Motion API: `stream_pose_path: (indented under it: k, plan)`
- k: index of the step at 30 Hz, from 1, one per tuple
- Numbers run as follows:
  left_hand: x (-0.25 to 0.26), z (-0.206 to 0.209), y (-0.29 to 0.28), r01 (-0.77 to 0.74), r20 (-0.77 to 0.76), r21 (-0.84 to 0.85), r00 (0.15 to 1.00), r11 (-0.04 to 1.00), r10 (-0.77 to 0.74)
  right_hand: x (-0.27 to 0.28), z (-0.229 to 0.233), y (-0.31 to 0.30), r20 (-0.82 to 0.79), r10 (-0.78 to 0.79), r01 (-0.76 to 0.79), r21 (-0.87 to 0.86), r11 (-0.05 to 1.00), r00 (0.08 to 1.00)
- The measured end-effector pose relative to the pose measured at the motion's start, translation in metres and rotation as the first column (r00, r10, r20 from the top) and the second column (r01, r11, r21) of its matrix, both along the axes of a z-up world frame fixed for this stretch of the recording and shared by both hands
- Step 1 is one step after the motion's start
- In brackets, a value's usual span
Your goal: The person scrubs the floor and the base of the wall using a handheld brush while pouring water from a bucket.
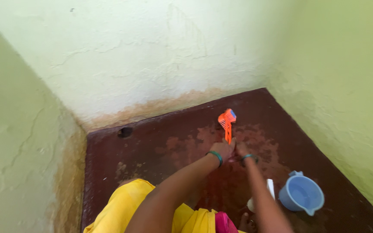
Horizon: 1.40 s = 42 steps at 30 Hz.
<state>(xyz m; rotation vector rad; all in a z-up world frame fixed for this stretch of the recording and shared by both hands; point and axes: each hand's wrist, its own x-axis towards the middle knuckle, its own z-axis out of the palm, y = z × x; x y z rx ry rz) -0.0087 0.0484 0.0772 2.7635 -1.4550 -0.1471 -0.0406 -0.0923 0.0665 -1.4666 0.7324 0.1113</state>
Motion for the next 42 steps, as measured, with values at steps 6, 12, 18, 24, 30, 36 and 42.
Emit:
stream_pose_path:
  k: [6,12,18,24,30,36,42]
  plan:
    - [0.016,0.012,-0.056,0.038,0.052,-0.132,0.998,0.991,-0.032,-0.060,0.110,-0.190,-0.188,0.049,-0.164,-0.668,0.726,0.981]
    - [0.011,0.067,-0.065,-0.119,-0.186,-0.467,0.982,0.877,0.034,-0.155,0.100,-0.253,-0.472,0.179,-0.502,-0.766,0.402,0.863]
    - [0.006,0.116,-0.050,-0.258,-0.359,-0.629,0.933,0.733,0.021,-0.219,0.000,-0.222,-0.864,0.247,-0.896,-0.400,0.194,0.439]
    - [0.011,0.122,-0.057,-0.270,-0.413,-0.612,0.911,0.743,-0.010,-0.282,-0.128,-0.207,-0.838,0.235,-0.862,-0.434,0.262,0.493]
    - [0.013,0.114,-0.051,-0.323,-0.464,-0.564,0.885,0.760,0.032,-0.298,-0.178,-0.245,-0.784,0.226,-0.798,-0.487,0.354,0.579]
    - [0.019,0.109,-0.050,-0.317,-0.459,-0.598,0.888,0.737,0.010,-0.300,-0.058,-0.240,-0.891,0.424,-0.965,-0.049,0.258,0.159]
    - [0.016,0.117,-0.046,-0.361,-0.508,-0.554,0.861,0.750,0.039,-0.292,-0.049,-0.258,-0.908,0.418,-0.983,0.049,0.178,0.030]
